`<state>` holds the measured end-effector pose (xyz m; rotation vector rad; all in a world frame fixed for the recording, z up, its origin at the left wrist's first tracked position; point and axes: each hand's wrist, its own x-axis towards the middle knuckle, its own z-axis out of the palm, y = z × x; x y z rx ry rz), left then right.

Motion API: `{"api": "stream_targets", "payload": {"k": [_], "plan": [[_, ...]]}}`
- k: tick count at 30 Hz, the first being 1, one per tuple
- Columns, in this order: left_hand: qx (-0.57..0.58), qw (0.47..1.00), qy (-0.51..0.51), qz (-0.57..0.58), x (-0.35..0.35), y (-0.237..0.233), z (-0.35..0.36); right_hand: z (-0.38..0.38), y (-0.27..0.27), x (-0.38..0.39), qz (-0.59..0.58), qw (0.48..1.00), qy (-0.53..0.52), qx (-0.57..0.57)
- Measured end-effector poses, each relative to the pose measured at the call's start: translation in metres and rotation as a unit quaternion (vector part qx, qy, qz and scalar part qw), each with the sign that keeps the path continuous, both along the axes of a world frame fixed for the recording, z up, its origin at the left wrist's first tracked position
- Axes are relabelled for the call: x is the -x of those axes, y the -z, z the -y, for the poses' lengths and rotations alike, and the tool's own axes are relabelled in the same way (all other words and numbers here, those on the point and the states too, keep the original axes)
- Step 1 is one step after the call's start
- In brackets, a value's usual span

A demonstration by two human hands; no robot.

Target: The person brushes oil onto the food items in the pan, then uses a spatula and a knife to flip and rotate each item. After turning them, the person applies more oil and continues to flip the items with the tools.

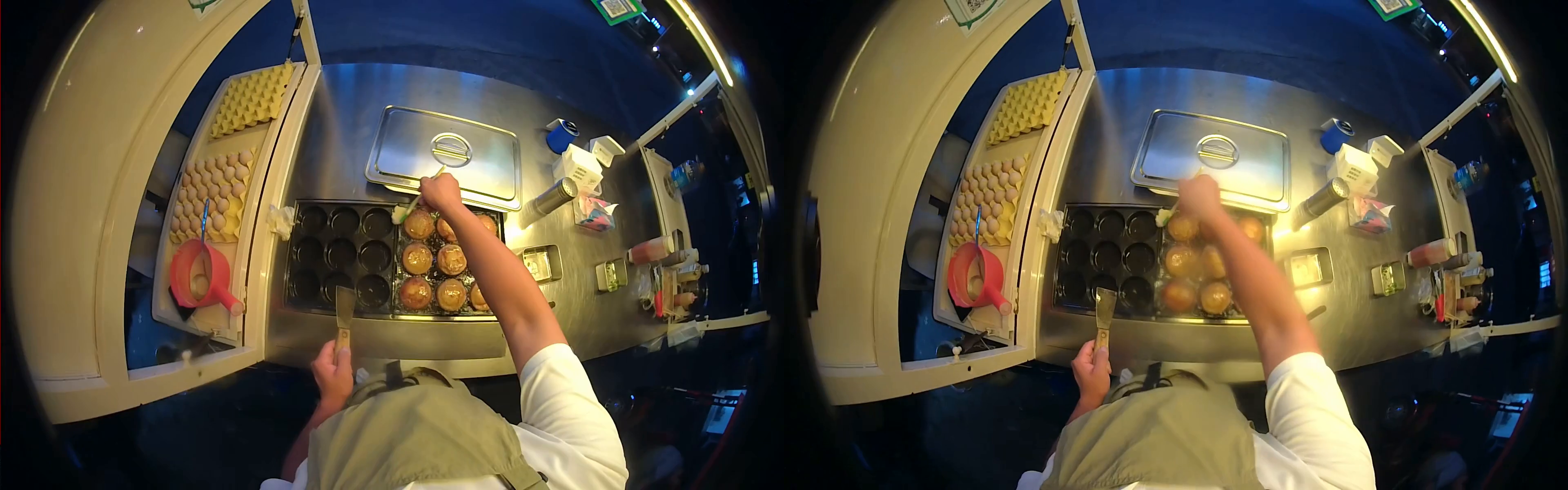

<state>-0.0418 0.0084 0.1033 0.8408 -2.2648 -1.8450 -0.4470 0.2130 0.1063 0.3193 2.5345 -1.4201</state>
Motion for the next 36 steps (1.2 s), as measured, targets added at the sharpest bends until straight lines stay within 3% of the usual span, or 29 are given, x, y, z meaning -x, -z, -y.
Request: {"api": "stream_targets", "payload": {"k": [1,3,5,7,11,13,15,17,19,21,23,25,26,27,29,36], "plan": [[0.006,1.0,0.001,0.001,0.002,-0.002,0.0,-0.004,0.007,0.006,0.008,1.0,0.0,-0.029],[-0.002,1.0,-0.011,-0.013,0.003,-0.002,0.001,-0.029,0.053,0.025,-0.161,0.978,-0.063,-0.115],[-0.011,0.999,-0.025,-0.027,0.001,-0.003,0.002,-0.048,0.031,0.03,-0.136,0.964,-0.087,-0.209],[-0.029,0.999,-0.038,-0.012,0.0,-0.004,0.005,-0.064,0.022,0.043,-0.032,0.983,0.049,-0.172],[-0.014,0.999,-0.025,-0.022,-0.001,0.004,0.005,-0.104,0.013,0.047,-0.001,0.985,0.069,-0.16],[-0.033,0.999,-0.032,-0.012,-0.001,0.002,0.0,-0.125,0.012,0.038,-0.043,0.969,0.046,-0.237],[-0.037,0.999,-0.025,-0.014,0.004,-0.005,-0.007,-0.148,0.021,0.03,-0.032,0.97,0.056,-0.236],[-0.043,0.999,-0.018,-0.014,0.007,-0.007,-0.014,-0.176,0.047,0.026,-0.095,0.975,0.026,-0.2],[-0.052,0.999,0.006,-0.005,0.009,-0.007,-0.017,-0.182,0.027,0.004,-0.105,0.975,0.032,-0.193],[-0.035,0.999,0.021,-0.021,0.011,0.001,-0.019,-0.187,0.013,-0.012,-0.194,0.955,0.023,-0.224],[-0.018,0.999,0.035,-0.036,0.011,0.006,-0.022,-0.207,0.035,-0.009,-0.173,0.963,0.075,-0.191],[0.02,0.997,0.055,-0.044,0.012,0.005,-0.025,-0.221,0.035,-0.016,-0.199,0.957,0.013,-0.212],[0.022,0.997,0.06,-0.046,0.012,0.005,-0.027,-0.225,0.035,-0.017,-0.102,0.98,0.139,-0.099],[0.025,0.997,0.06,-0.041,0.011,0.004,-0.03,-0.223,0.024,-0.027,-0.103,0.979,0.143,-0.098],[0.029,0.997,0.064,-0.038,0.008,0.005,-0.034,-0.221,0.008,-0.05,-0.09,0.972,0.211,0.049],[-0.003,0.998,0.063,-0.024,0.007,-0.006,-0.048,-0.239,0.024,-0.078,-0.052,0.977,0.205,-0.015]]}}
